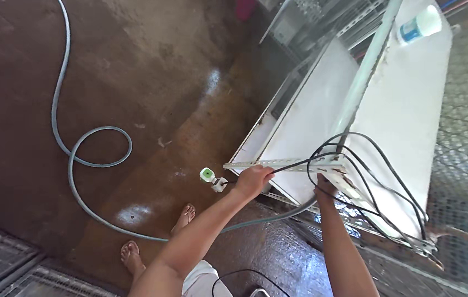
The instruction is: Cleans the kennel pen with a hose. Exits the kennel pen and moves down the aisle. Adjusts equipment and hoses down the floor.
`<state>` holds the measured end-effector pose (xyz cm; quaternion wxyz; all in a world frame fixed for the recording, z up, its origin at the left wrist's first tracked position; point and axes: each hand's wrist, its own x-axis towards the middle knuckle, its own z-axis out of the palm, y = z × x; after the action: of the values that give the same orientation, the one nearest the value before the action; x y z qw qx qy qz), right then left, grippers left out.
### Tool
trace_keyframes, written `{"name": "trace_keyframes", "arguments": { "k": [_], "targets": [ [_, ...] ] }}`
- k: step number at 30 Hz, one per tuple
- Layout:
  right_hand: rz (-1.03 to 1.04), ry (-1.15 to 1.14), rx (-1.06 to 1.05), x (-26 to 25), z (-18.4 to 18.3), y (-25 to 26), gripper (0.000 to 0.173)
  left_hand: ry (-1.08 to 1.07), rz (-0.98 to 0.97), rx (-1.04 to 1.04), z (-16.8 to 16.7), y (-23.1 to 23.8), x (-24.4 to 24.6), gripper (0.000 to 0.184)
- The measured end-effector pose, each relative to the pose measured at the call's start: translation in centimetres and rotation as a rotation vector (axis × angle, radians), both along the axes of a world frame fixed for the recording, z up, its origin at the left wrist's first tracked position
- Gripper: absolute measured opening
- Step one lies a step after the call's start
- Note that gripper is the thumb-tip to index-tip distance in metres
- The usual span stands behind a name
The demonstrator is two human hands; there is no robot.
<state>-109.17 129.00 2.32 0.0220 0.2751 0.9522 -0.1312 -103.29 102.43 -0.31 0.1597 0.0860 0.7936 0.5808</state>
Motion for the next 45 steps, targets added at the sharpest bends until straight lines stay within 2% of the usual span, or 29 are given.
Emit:
{"name": "trace_keyframes", "arguments": {
  "k": [4, 7, 12, 15, 23, 27, 32, 37, 42, 45],
  "targets": [
    [-0.028, 0.022, -0.004, 0.2, -0.3, 0.9, 0.044, -0.012, -0.006, 0.008, -0.1, 0.2, 0.0, 0.037],
    [0.074, 0.064, 0.053, 0.6, -1.0, 3.0, 0.04, -0.031, -0.014, 0.007, -0.2, 0.3, -0.3, 0.037],
    [0.069, -0.245, 0.109, 3.9, -0.1, 6.2, 0.043, -0.027, 0.001, 0.004, -0.9, 0.7, -0.6, 0.036],
    [0.029, -0.394, 0.051, 6.9, 1.6, 5.8, 0.045, -0.035, 0.001, -0.026, -0.7, 0.6, -0.9, 0.035],
    [0.073, -0.556, -0.142, 16.8, 4.4, 0.5, 0.058, 0.02, 0.041, -0.146, 0.9, -0.5, -0.5, 0.032],
    [0.019, -0.679, -0.16, 21.5, 1.8, 0.7, 0.057, 0.036, 0.04, -0.214, 1.7, -1.0, -0.4, 0.033],
    [-0.078, -0.681, -0.115, 25.0, -1.9, 1.3, 0.053, -0.006, 0.012, -0.231, 2.6, -1.3, -0.1, 0.036],
    [0.01, -0.666, -0.189, 25.0, -2.5, -0.6, 0.058, 0.086, 0.08, -0.174, 1.8, -0.5, 0.8, 0.032],
    [0.012, -0.592, -0.166, 23.7, -3.0, -1.1, 0.064, 0.011, 0.062, -0.133, 1.1, 0.6, 0.4, 0.033],
    [0.03, -0.554, -0.191, 23.0, -4.7, -0.8, 0.063, -0.037, 0.063, -0.09, 1.4, 1.0, 0.4, 0.032]
  ]
}}
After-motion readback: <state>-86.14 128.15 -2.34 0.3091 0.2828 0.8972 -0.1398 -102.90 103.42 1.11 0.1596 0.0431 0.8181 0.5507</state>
